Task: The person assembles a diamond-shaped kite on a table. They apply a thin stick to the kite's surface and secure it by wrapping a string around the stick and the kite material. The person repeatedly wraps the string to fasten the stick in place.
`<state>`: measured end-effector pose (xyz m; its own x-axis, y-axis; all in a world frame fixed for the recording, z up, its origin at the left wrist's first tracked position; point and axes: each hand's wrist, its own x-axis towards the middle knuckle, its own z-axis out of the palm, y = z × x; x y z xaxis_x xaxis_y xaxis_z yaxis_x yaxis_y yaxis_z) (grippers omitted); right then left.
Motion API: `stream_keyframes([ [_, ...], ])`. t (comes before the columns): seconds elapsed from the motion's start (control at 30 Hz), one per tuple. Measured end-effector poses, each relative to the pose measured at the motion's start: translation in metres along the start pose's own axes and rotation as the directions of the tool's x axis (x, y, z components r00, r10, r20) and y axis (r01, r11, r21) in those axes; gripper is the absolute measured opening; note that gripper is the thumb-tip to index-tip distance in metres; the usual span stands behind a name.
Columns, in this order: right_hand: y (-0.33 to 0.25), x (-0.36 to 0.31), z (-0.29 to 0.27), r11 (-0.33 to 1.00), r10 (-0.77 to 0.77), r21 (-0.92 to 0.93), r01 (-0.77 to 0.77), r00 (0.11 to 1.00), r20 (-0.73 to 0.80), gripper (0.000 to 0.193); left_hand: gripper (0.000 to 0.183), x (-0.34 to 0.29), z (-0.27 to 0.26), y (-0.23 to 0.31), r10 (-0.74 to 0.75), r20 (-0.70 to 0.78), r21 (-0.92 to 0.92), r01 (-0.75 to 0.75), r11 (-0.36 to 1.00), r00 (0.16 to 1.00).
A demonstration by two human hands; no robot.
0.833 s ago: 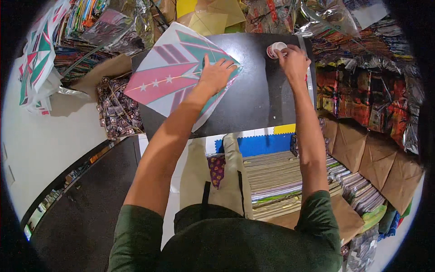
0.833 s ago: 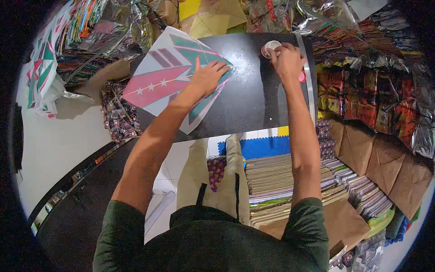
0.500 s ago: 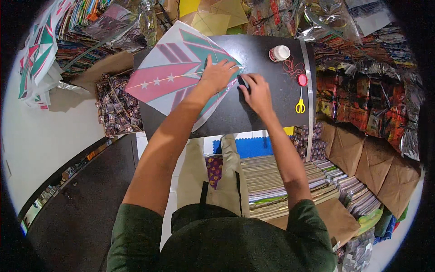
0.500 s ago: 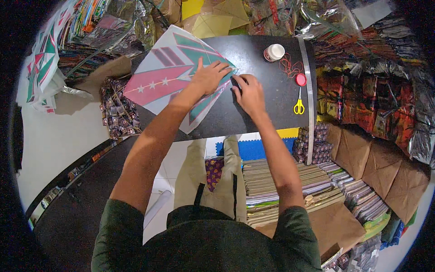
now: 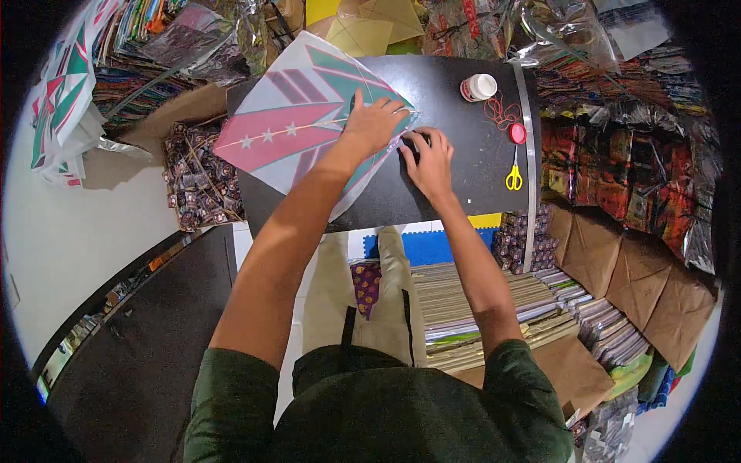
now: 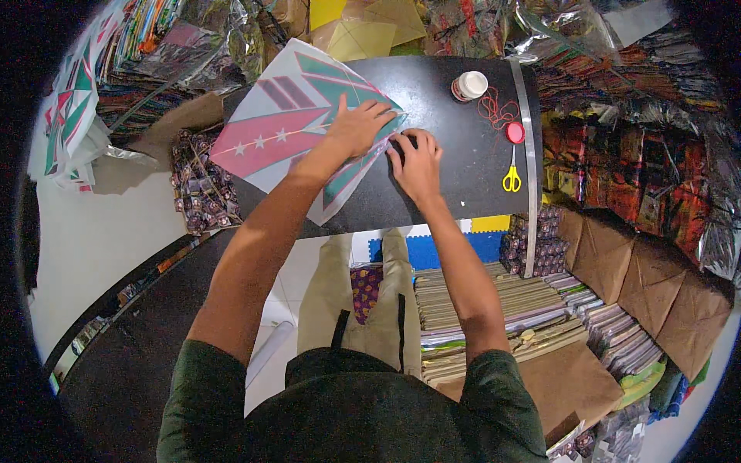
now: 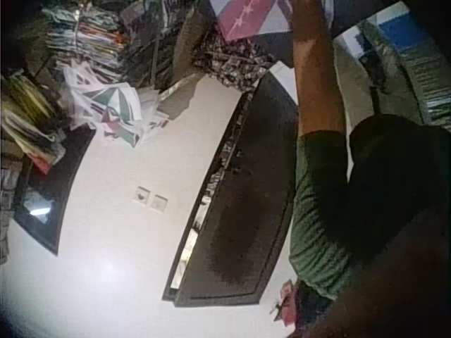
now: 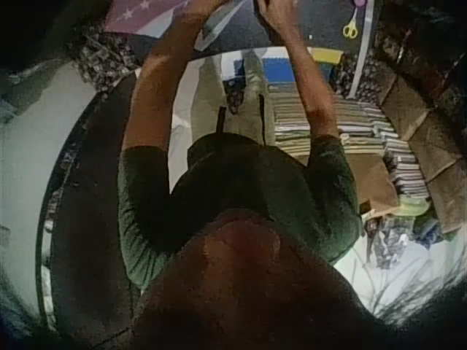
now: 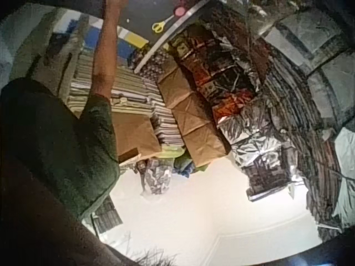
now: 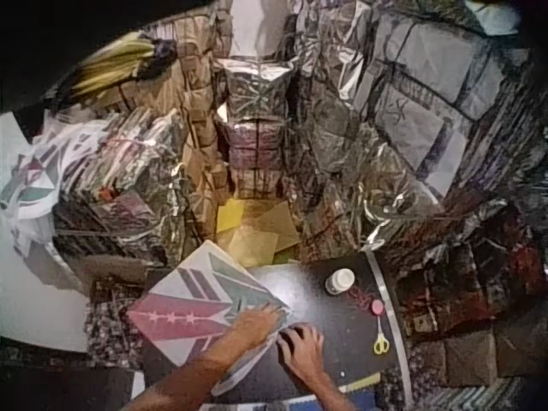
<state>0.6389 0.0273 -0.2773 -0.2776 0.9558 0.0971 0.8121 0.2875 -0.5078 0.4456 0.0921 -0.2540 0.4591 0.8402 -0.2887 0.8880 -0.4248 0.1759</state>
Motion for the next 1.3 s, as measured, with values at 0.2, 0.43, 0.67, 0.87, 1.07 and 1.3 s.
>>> stream_keyframes([
  [0.2, -0.02, -0.035, 0.012, 0.99, 0.02, 0.139, -0.018, 1.0, -0.012, 0.03, 0.05, 0.0, 0.004, -0.003, 0.011, -0.034, -0.005, -0.011, 1.0, 0.999],
  [0.43, -0.04, -0.058, 0.028, 0.991, -0.057, 0.115, 0.061, 0.998, -0.039, 0.042, 0.054, 0.001, 0.007, -0.007, 0.024, -0.018, 0.006, -0.024, 1.0, 1.0],
  [0.67, -0.04, -0.062, 0.037, 0.991, -0.011, 0.129, 0.022, 0.997, -0.081, 0.044, 0.057, 0.001, 0.011, -0.012, 0.039, -0.025, 0.02, -0.038, 0.999, 0.999],
  [0.87, -0.04, -0.059, 0.041, 0.997, 0.004, 0.079, 0.002, 0.997, -0.08, 0.045, 0.057, 0.0, 0.013, -0.01, 0.051, -0.064, 0.053, -0.048, 0.997, 0.997],
  [1.07, -0.043, -0.06, 0.04, 0.996, -0.01, 0.086, 0.015, 0.998, -0.068, 0.042, 0.059, 0.0, 0.012, -0.011, 0.045, -0.059, 0.042, -0.043, 0.998, 0.997],
  [1.3, -0.049, -0.075, 0.041, 0.989, -0.038, 0.143, 0.047, 0.997, -0.062, 0.039, 0.06, 0.002, 0.01, -0.01, 0.042, -0.033, 0.049, -0.041, 0.998, 0.999],
])
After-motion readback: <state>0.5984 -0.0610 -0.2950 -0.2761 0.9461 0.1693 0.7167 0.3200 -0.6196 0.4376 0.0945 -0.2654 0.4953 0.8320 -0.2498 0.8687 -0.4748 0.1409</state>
